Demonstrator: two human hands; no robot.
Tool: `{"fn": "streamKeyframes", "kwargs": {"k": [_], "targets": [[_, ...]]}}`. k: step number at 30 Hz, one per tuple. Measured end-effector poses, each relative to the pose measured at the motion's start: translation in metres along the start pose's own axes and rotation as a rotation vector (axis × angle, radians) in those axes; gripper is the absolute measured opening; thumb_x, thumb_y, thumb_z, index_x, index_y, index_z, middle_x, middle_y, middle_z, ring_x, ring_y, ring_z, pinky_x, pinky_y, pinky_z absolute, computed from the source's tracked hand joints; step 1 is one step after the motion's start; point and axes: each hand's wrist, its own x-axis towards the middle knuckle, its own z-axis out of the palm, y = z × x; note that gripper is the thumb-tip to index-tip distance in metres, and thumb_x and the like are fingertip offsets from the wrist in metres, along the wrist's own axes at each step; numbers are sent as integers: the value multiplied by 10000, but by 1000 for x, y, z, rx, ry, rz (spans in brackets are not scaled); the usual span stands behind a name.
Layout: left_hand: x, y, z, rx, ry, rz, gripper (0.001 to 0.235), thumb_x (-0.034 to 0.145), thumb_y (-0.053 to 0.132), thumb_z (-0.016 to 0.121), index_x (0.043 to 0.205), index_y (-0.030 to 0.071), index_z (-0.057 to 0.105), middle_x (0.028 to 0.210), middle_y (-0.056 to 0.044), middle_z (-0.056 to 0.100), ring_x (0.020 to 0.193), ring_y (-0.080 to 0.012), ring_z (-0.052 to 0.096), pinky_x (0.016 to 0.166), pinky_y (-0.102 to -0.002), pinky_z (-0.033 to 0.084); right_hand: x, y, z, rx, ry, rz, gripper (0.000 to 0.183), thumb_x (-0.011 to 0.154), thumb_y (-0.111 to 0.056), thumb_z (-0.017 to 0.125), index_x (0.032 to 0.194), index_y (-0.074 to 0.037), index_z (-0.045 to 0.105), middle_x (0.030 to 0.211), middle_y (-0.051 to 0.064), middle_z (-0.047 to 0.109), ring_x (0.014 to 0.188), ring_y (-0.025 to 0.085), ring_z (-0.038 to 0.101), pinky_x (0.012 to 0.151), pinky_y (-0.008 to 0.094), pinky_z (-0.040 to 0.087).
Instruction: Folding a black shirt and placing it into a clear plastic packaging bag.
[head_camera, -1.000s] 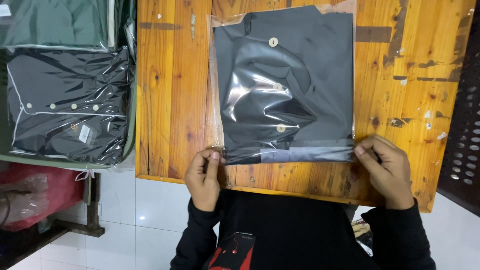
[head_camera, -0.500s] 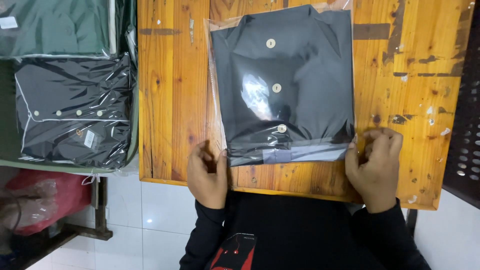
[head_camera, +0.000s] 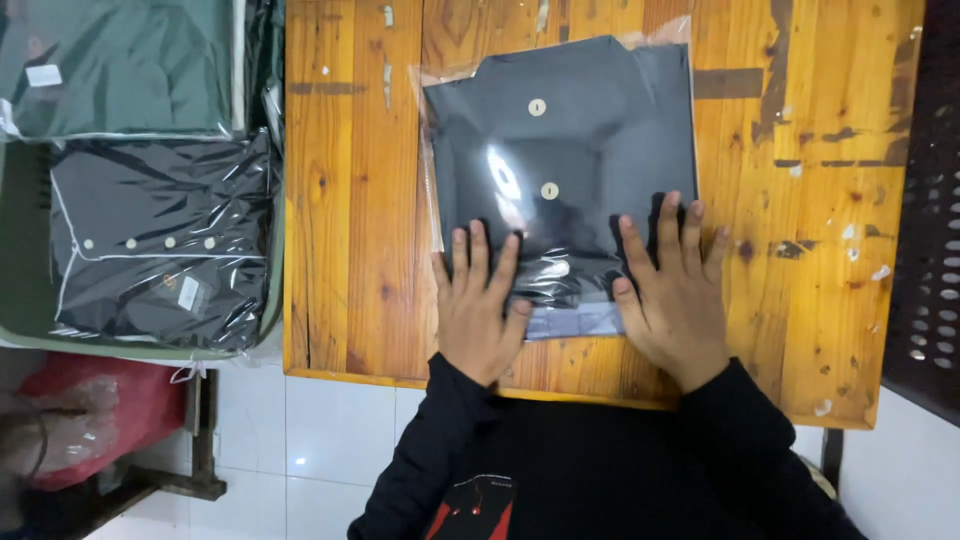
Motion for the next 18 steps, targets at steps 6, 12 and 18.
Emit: {"fn": "streamKeyframes", "kwargs": {"k": [6, 12, 18], "targets": [[0, -9, -4, -239, 95, -91, 667, 1098, 383, 256, 1650, 20, 156, 1701, -319, 20, 1562, -529, -18, 1261, -600, -13, 4, -4, -4, 11, -32, -4, 632, 1088, -407, 394, 1645, -109, 369, 1695, 324, 207, 1561, 510, 95, 1163, 697, -24], [5, 1, -3, -72, 12, -210, 795, 1046, 372, 470, 1613, -76, 138, 1679, -354, 75, 1568, -503, 70, 1261, -578, 64, 6, -8, -16, -8, -163, 71, 646, 1065, -461, 376, 1652, -205, 294, 1729, 228, 126, 1586, 439, 42, 1184, 691, -28], [36, 35, -41, 11, -57, -269, 846, 1019, 546, 415, 1635, 24, 163, 1674, -347, 66, 1571, -494, 0, 1231, -605, 3, 42, -22, -51, -113, -107, 66, 649, 1046, -518, 372, 1650, -288, 309, 1711, 205, 211, 1553, 503, 116, 1139, 765, 29]]}}
